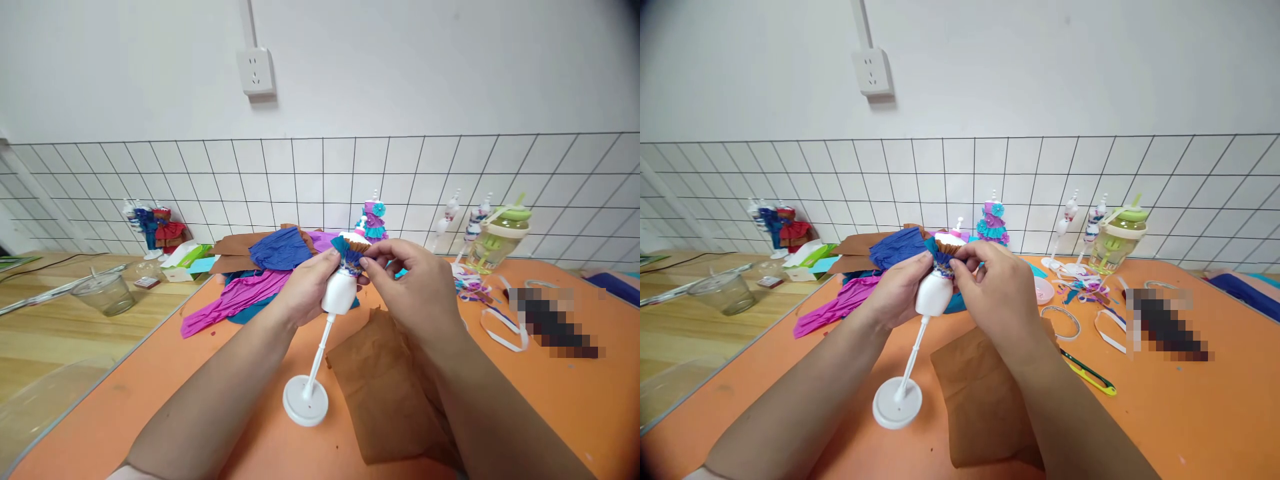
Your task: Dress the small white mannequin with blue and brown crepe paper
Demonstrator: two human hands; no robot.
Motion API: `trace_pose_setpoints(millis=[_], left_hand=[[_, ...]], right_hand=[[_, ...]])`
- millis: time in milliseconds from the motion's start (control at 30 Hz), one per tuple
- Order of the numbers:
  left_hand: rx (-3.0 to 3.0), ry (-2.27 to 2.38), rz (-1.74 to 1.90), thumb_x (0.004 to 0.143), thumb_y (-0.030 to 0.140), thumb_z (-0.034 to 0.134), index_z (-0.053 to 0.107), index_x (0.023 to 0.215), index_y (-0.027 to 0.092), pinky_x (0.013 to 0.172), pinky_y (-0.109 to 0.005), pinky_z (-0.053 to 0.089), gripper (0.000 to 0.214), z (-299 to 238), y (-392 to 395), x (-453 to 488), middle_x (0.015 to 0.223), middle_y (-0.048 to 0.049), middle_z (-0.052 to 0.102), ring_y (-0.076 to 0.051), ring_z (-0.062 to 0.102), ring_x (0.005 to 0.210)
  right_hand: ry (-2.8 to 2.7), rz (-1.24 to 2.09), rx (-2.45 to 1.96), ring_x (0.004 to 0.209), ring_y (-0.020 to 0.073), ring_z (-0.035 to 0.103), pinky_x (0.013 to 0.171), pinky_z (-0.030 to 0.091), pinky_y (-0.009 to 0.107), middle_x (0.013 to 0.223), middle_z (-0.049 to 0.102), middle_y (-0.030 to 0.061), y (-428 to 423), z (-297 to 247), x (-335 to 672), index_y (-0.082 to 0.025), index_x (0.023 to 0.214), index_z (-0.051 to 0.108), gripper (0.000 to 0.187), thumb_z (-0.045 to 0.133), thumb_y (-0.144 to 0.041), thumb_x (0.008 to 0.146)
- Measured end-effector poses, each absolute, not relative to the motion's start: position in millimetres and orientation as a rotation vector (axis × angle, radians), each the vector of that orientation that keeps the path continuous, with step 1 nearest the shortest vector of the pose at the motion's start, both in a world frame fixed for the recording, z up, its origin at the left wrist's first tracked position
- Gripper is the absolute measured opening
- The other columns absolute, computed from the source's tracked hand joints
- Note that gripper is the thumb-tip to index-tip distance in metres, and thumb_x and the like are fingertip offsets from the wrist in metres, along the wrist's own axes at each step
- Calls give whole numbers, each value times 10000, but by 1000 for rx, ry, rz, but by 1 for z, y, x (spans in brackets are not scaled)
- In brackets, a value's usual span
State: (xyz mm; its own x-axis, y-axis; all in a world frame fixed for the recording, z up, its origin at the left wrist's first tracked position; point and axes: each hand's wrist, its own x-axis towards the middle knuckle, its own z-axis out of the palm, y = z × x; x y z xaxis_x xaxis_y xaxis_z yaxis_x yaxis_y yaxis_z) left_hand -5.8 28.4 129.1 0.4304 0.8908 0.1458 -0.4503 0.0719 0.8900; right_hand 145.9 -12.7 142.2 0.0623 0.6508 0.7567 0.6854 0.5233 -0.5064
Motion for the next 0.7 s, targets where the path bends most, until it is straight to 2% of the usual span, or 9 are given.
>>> trace_pose_setpoints(millis=[167,300,400,600,700], left_hand=[[1052,604,1037,954,302,476,616,938,132,564,-300,577,221,129,27,-6,755,-91,711,-187,694,610],[1058,646,967,945,329,491,615,937,113,552,-329,580,250,129,29,-9,721,-109,708,-206,693,589],[1074,659,926,942,353,493,630,922,99,569,-348,579,289,127,33,-10,682,-113,703,-215,689,575],[1151,494,848,822,600,593,637,907,130,624,-341,569,480,123,38,-9,698,-82,688,-200,674,623],[1243,444,798,757,463,740,624,891,143,700,-310,561,365,125,36,-13,727,-44,670,-153,648,661]], right_hand=[[-1759,-175,-1126,677,139,576,594,392,251,763,666,-22,-10,138,149,-212,821,663,47,649,-168,816],[-1893,-391,-1074,753,180,583,625,378,288,825,650,26,-7,133,148,-199,860,626,93,545,-161,881],[-1895,-432,-1073,780,195,587,636,379,298,855,654,42,-7,131,145,-205,877,616,124,503,-165,907],[-1706,-319,-1132,687,163,576,605,395,279,825,665,14,-7,134,146,-215,906,633,69,569,-209,879],[-1652,-293,-1100,645,148,561,586,401,271,801,651,0,-9,137,148,-218,990,635,133,574,-241,874]])
